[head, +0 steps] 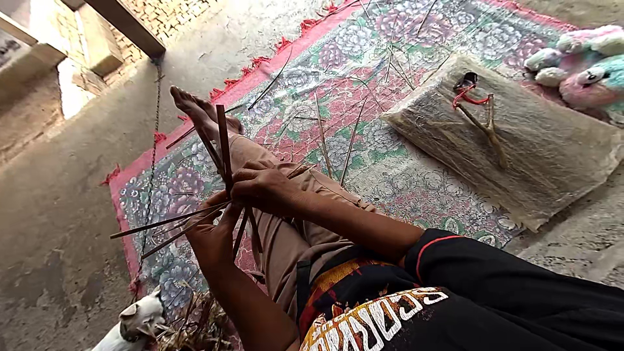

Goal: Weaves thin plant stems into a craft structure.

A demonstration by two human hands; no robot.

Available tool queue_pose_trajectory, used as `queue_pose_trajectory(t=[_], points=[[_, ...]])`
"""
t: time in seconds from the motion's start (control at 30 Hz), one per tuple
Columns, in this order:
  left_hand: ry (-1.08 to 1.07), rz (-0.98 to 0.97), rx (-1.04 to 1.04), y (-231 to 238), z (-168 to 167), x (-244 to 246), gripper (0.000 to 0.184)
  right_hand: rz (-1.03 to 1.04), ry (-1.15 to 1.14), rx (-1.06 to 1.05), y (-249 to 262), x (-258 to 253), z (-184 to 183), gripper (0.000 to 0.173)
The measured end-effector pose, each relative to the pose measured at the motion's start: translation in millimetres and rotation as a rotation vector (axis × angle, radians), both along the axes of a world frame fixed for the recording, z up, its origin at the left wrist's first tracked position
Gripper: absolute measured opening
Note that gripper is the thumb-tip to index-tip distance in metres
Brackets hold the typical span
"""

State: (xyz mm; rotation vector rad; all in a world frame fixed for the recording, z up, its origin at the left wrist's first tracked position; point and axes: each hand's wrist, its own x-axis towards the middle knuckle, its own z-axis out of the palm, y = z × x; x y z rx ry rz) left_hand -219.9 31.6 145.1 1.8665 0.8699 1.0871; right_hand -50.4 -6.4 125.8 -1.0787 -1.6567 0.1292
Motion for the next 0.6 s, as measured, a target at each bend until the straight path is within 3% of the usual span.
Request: queue_pose_trajectory(t=[0.13, 0.3, 0.4, 0.6], points=[[-0.037, 0.016, 0.058, 3.4, -5.6, 3.8, 0.017, -0.048, 0.055, -0.136, -2.0, 2.6, 3.1, 0.007], [-0.025, -0.063, 0.176, 13.0, -15.1, 2.0, 0.015, 0.308, 0.479, -0.330, 1.1, 12.6, 0.4, 0.010], [-0.024, -0.113, 0.268, 15.5, -16.5, 0.7, 0.012, 0.380, 0.655, -0.441, 3.9, 13.4, -2.5, 0.012], [0.068, -0.109, 0.204, 11.2, -16.5, 4.1, 0.014, 0.234, 0.458, -0.528, 2.3, 16.9, -2.6, 0.010]])
